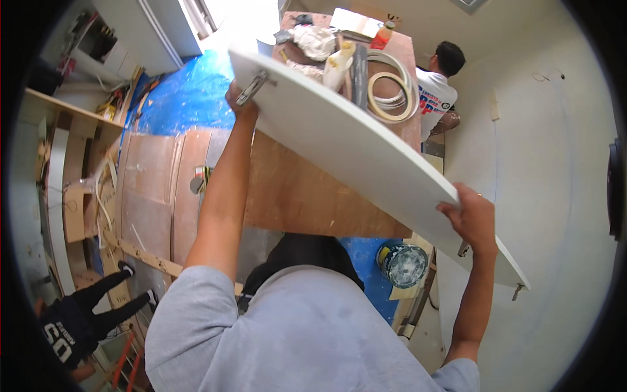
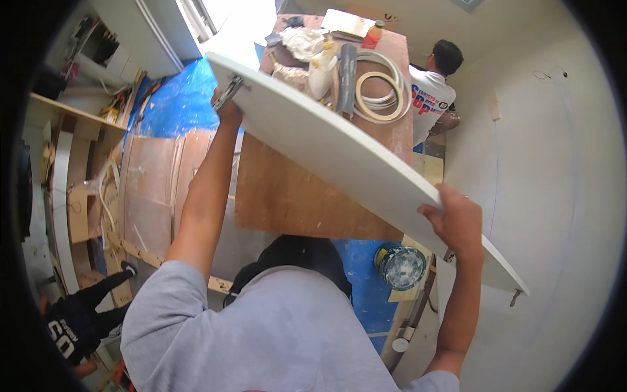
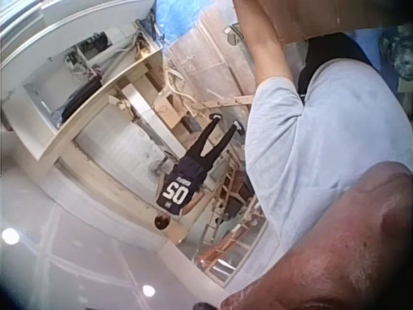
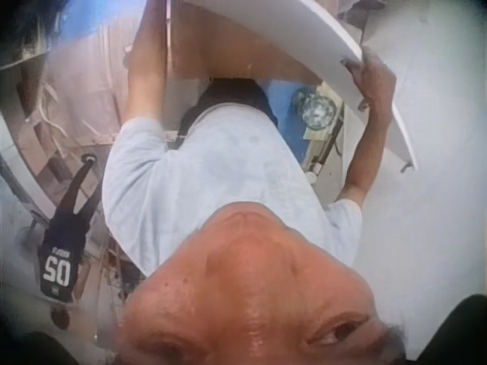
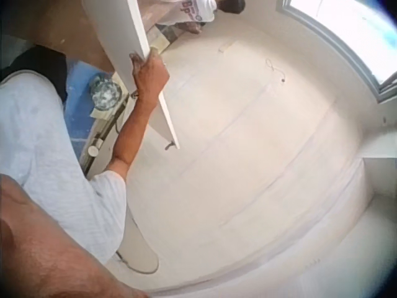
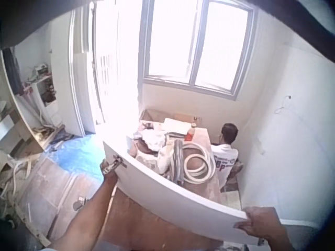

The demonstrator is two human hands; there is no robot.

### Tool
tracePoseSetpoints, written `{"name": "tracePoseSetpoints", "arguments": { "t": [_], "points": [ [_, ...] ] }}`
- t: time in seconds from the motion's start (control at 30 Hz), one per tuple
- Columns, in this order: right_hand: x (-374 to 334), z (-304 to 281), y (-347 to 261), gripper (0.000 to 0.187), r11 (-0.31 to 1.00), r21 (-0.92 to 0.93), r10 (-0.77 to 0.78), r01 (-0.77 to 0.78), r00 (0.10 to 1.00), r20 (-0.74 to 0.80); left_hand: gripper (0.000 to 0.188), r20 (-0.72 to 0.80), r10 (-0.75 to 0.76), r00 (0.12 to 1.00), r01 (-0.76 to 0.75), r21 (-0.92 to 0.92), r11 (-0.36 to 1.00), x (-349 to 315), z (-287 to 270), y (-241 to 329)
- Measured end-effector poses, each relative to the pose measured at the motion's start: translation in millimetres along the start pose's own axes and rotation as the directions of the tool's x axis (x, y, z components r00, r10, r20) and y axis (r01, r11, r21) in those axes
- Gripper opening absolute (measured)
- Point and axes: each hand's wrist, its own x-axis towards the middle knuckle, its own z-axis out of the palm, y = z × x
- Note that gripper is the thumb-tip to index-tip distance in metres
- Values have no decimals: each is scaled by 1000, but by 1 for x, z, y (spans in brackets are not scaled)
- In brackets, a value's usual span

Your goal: The person sands the edge of a white cabinet door using a sanding block, then wipes the edge with a cloth and continues sanding with a larger tool.

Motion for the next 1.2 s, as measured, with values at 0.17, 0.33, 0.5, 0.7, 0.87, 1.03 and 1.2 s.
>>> {"name": "tracePoseSetpoints", "arguments": {
  "t": [0.17,0.33,0.5,0.7,0.87,1.03,1.2],
  "points": [
    [-10,8,19,42,995,21,-100,101,995,-27,25,82,-336,938,344,-316,884,-7,11,14],
    [-9,6,20,41,983,94,-154,157,987,-36,20,121,-442,889,446,-452,773,6,1,-9],
    [0,1,22,38,982,59,-178,177,984,15,21,131,-369,920,391,-336,857,9,7,-24],
    [23,-9,5,43,962,232,-166,145,984,71,25,96,-140,986,122,177,977,-2,34,18],
    [85,-3,-74,71,885,334,-316,323,946,-78,23,183,91,979,-155,377,913,4,38,19],
    [190,-13,-178,102,805,486,-373,340,927,-31,16,114,213,970,-241,431,870,-10,56,-2],
    [273,-17,-280,105,861,256,-448,440,894,-31,42,28,-334,942,335,-45,941,0,69,45]
  ]
}}
